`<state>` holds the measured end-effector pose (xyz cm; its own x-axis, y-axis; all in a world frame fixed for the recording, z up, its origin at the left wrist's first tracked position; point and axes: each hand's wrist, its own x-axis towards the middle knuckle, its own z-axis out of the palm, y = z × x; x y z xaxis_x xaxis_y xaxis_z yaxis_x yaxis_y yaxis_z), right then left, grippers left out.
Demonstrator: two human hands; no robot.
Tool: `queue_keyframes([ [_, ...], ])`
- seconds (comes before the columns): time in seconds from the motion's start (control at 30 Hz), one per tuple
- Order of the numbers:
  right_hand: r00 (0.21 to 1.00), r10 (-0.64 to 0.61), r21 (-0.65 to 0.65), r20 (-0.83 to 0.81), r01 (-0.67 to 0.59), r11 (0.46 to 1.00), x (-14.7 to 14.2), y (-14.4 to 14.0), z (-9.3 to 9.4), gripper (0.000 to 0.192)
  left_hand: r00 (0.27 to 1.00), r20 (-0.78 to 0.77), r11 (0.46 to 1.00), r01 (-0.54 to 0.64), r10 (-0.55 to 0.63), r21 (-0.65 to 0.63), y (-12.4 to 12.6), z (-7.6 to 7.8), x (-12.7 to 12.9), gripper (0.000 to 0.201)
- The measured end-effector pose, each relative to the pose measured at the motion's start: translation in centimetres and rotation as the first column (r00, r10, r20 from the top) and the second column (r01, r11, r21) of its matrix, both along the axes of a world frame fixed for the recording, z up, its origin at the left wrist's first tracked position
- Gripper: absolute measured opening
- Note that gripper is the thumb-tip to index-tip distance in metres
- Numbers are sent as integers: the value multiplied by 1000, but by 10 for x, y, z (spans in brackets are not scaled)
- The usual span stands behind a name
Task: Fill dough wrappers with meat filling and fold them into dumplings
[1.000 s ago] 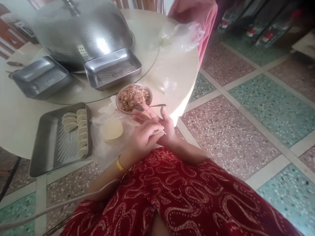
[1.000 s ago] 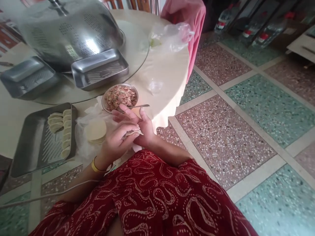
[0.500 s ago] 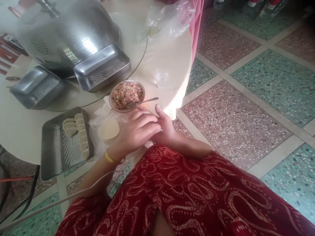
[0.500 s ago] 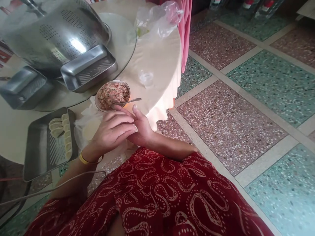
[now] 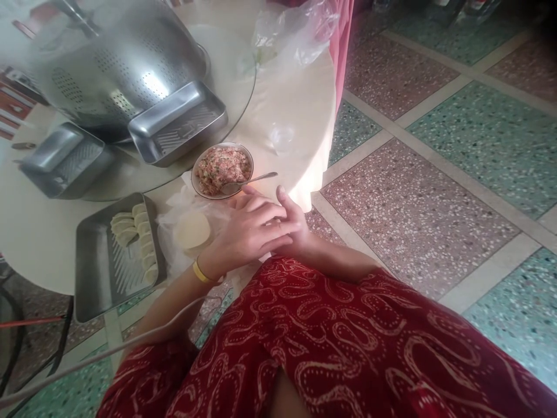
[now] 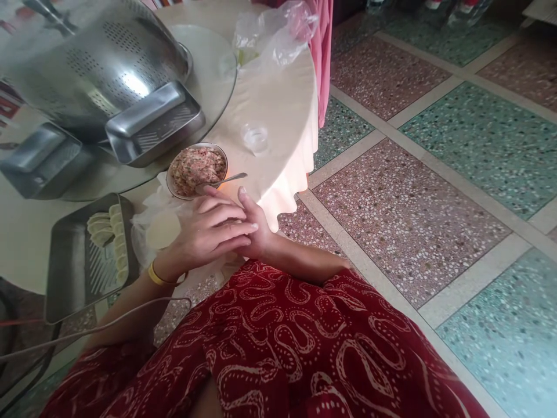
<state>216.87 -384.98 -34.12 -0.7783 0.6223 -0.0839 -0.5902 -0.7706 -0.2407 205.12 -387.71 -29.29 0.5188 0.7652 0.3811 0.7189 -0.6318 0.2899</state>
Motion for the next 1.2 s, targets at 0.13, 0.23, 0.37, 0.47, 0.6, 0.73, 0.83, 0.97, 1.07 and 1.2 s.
queue_keyframes([
  [0.13, 998, 0, -64, -55, -3, 998, 6, 0, 6, 63, 998, -60, 980, 15, -3, 197, -5, 5, -9, 28],
  [0.23, 998, -10, -46, -57, 7, 999, 6, 0, 7, 60, 998, -33, 969, -44, 54, 245, -10, 5, -12, 16],
  [0.37, 996, -71, -38, -48, 69, 997, 2, -3, 9, 59, 998, -23, 966, -49, 56, 255, -13, -2, -8, 9],
  [0.47, 995, -93, -43, -34, 92, 995, 2, -6, 11, 58, 996, -7, 964, -80, 84, 252, -16, -8, -5, 5],
  [0.6, 996, -92, -49, -9, 91, 995, 3, -5, 12, 58, 997, -23, 963, -62, 70, 262, -19, -11, -4, 7],
  [0.73, 998, -61, -62, -13, 60, 996, 5, -4, 10, 56, 998, -28, 956, -41, 51, 291, -19, -10, -3, 8],
  [0.83, 997, -65, -82, -32, 62, 995, 7, -3, 13, 56, 996, -54, 943, -45, 67, 330, -18, -11, -4, 18],
  [0.97, 999, -33, -138, -11, 31, 990, 10, -4, 21, 63, 994, -89, 956, -40, 68, 289, -17, -13, -4, 18],
  [1.07, 1000, -15, -148, -5, 14, 989, 11, -5, 20, 57, 993, -96, 967, -37, 63, 254, -18, -14, -2, 3],
  [1.2, 996, -14, -68, -84, 9, 998, 10, -6, 9, 51, 992, -121, 969, -11, 42, 247, -18, -14, 0, 6],
])
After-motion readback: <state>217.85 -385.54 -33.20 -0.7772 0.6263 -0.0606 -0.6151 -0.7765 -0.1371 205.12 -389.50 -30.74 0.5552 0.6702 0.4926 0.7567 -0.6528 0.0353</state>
